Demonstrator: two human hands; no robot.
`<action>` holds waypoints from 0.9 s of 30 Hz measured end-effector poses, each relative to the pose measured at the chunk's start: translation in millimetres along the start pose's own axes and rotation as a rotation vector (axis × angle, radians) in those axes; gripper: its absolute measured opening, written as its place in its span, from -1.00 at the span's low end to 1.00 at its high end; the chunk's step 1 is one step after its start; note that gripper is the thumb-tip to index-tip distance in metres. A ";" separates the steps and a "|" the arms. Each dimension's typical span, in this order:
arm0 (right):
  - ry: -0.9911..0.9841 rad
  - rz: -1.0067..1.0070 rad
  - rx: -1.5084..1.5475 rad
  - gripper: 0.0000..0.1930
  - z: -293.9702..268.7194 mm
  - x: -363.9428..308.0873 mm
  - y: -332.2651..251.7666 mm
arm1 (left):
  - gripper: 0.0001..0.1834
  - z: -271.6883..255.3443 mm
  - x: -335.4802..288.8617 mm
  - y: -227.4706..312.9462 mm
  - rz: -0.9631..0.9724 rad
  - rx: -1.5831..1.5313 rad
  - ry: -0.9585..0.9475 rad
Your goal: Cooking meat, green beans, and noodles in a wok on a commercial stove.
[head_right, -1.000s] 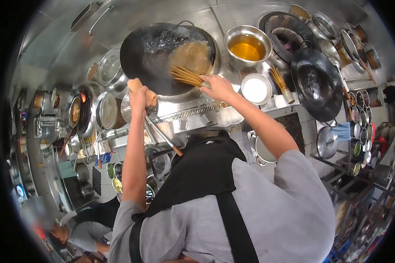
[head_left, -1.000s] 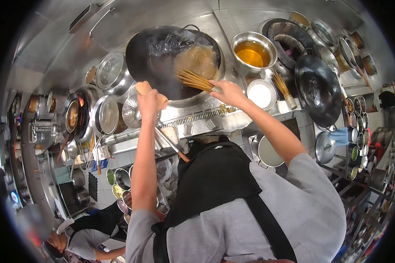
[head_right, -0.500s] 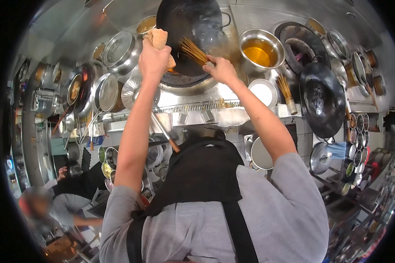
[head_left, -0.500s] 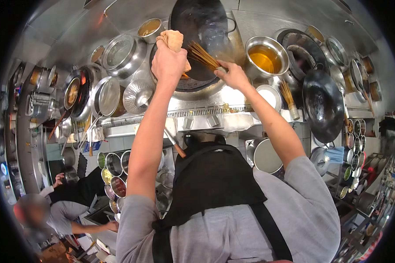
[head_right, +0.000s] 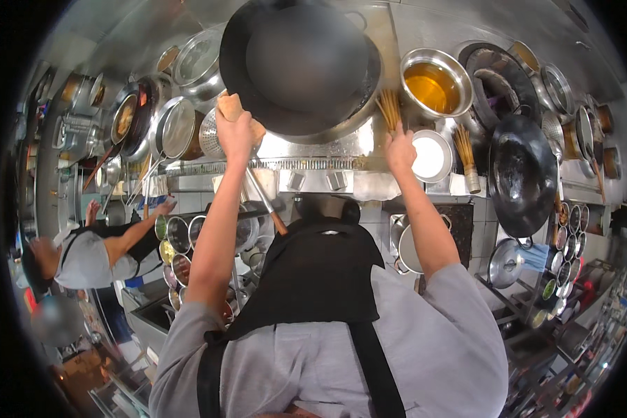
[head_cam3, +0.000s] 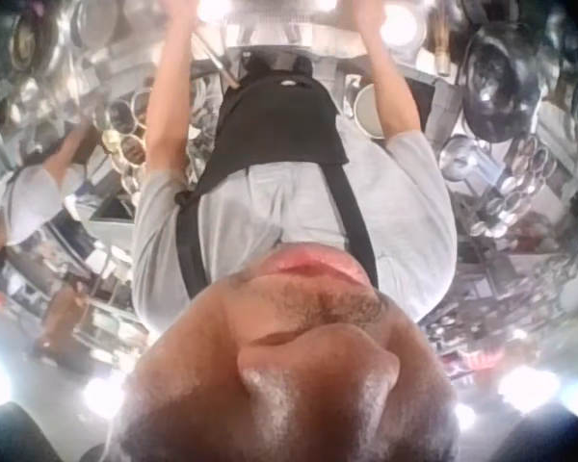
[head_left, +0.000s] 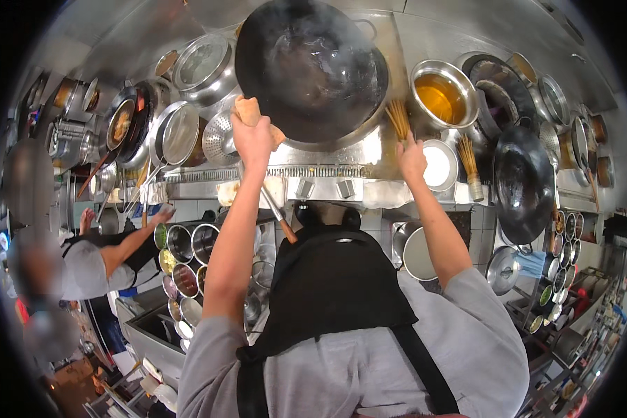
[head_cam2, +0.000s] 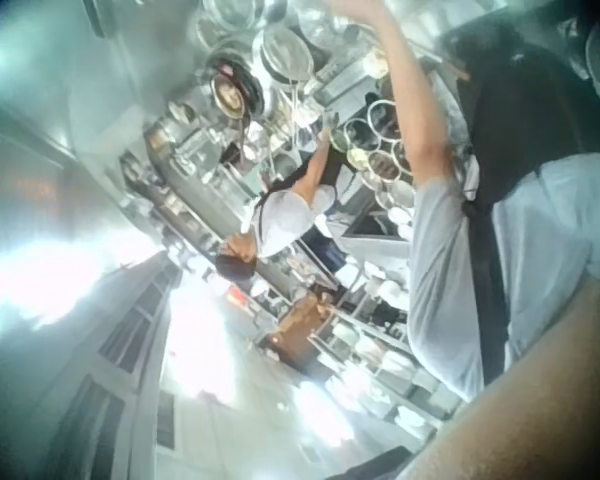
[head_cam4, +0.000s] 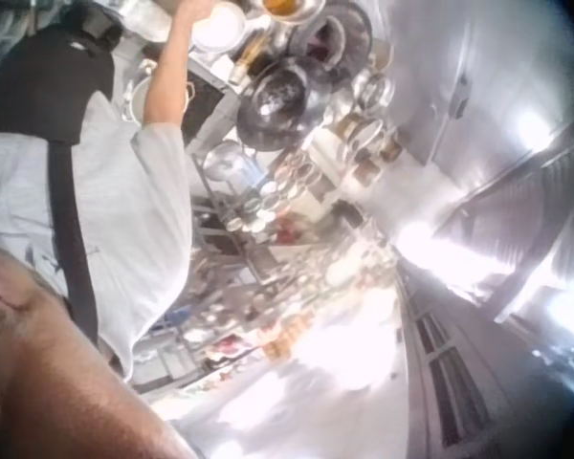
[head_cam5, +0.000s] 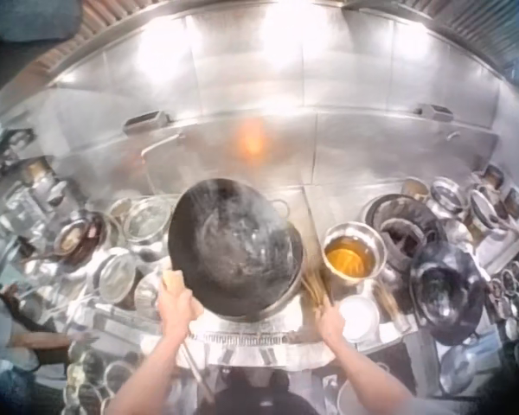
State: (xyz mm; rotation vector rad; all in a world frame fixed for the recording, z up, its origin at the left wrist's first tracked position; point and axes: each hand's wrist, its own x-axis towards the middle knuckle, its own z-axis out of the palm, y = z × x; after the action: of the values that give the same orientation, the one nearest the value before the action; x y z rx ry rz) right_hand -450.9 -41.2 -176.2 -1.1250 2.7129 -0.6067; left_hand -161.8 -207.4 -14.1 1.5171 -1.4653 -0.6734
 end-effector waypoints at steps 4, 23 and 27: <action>0.163 -0.359 -0.142 -0.44 30.0 -59.6 -33.3 | -0.40 11.6 4.9 -92.8 -0.199 -0.257 -0.082; -1.053 0.582 1.251 -0.75 6.5 -119.9 -197.7 | -0.43 -122.2 -32.6 -60.1 -0.576 -1.017 -1.787; -0.946 -0.064 0.827 -0.92 -25.9 -40.0 -338.5 | -0.31 -154.1 -56.6 -56.4 -0.260 -0.840 -1.866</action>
State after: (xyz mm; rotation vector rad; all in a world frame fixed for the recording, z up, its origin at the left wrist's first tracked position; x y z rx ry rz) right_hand -210.8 -221.2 -12.2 -0.9089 1.4131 -0.8101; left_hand -10.2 -123.4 -4.6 0.0368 -1.5850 -2.8162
